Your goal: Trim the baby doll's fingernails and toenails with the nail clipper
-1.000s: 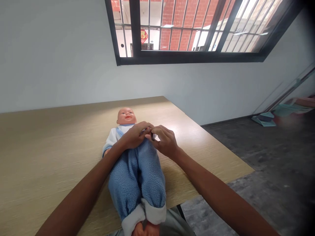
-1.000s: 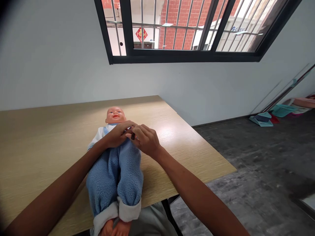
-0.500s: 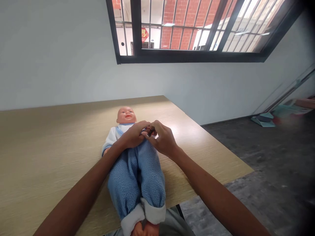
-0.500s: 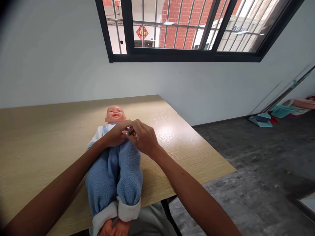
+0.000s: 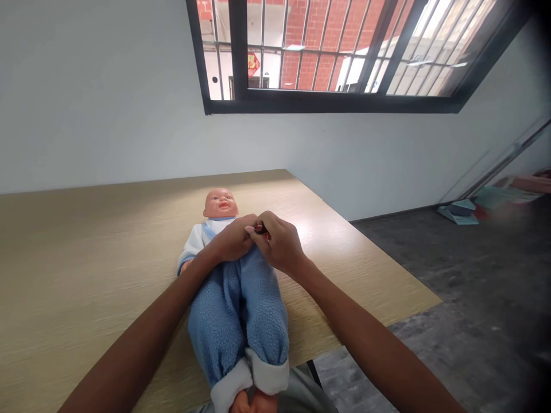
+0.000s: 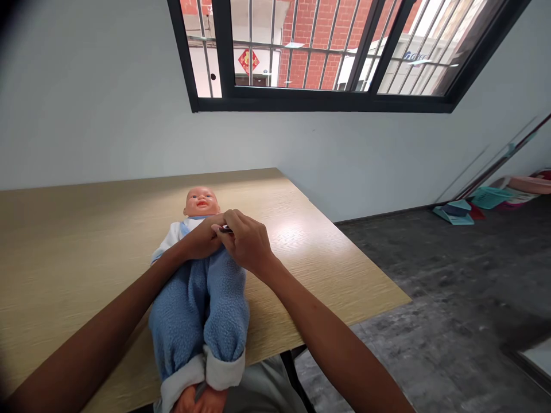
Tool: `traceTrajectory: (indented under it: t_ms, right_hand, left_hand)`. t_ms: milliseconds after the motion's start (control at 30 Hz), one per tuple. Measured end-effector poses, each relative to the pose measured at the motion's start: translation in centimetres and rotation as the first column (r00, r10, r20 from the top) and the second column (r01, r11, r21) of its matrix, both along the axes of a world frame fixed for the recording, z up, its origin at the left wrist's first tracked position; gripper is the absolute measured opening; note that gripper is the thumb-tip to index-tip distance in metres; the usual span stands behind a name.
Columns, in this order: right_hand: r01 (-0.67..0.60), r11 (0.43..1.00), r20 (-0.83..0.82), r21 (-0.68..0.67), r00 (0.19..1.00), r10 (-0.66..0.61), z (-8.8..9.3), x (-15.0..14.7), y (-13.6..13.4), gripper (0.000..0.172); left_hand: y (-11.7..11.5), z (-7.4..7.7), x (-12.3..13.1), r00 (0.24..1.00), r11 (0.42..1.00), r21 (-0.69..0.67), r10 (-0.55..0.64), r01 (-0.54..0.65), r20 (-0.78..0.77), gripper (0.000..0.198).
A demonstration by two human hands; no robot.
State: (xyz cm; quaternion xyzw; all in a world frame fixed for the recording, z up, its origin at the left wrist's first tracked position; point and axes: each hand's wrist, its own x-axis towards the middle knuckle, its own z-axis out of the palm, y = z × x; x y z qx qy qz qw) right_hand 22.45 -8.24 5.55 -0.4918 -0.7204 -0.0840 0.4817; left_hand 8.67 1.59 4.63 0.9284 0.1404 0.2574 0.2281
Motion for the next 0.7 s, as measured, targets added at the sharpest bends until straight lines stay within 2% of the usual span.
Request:
traceTrajectory:
  t_ms: [100,200,333,400,567,700]
  right_hand:
    - [-0.017,1.0,-0.068,-0.016,0.998,0.016,-0.2,-0.2,0.0,0.024]
    - [-0.034,0.999,-0.208,-0.022,0.978,0.028,-0.6,0.1,0.3,0.026]
    - [-0.033,0.999,-0.448,-0.007,0.893,0.027,-1.0,1.7,1.5,0.021]
    - [-0.046,0.999,-0.511,0.0,0.859,0.039,-0.9,2.6,2.1,0.021]
    - [-0.027,0.997,-0.511,0.068,0.858,0.058,-1.5,3.0,2.2,0.02]
    - [0.031,0.984,-0.37,0.173,0.928,0.036,-2.9,2.3,1.5,0.027]
  left_hand:
    - [-0.1,0.1,-0.1,1.0,1.0,0.005,-0.005,0.005,-0.014,0.032]
    - [-0.3,0.4,-0.1,1.0,1.0,0.021,-0.012,0.012,-0.025,0.031]
    - [-0.8,0.8,0.3,1.0,0.998,0.049,0.031,-0.031,0.004,0.021]
    - [-1.0,0.8,0.6,0.997,0.996,0.059,0.071,-0.073,0.023,0.025]
    - [-1.4,0.6,1.1,0.989,0.988,0.06,0.137,-0.14,0.054,0.025]
    - [-0.9,0.4,0.7,0.994,0.997,0.019,0.08,-0.081,0.07,0.029]
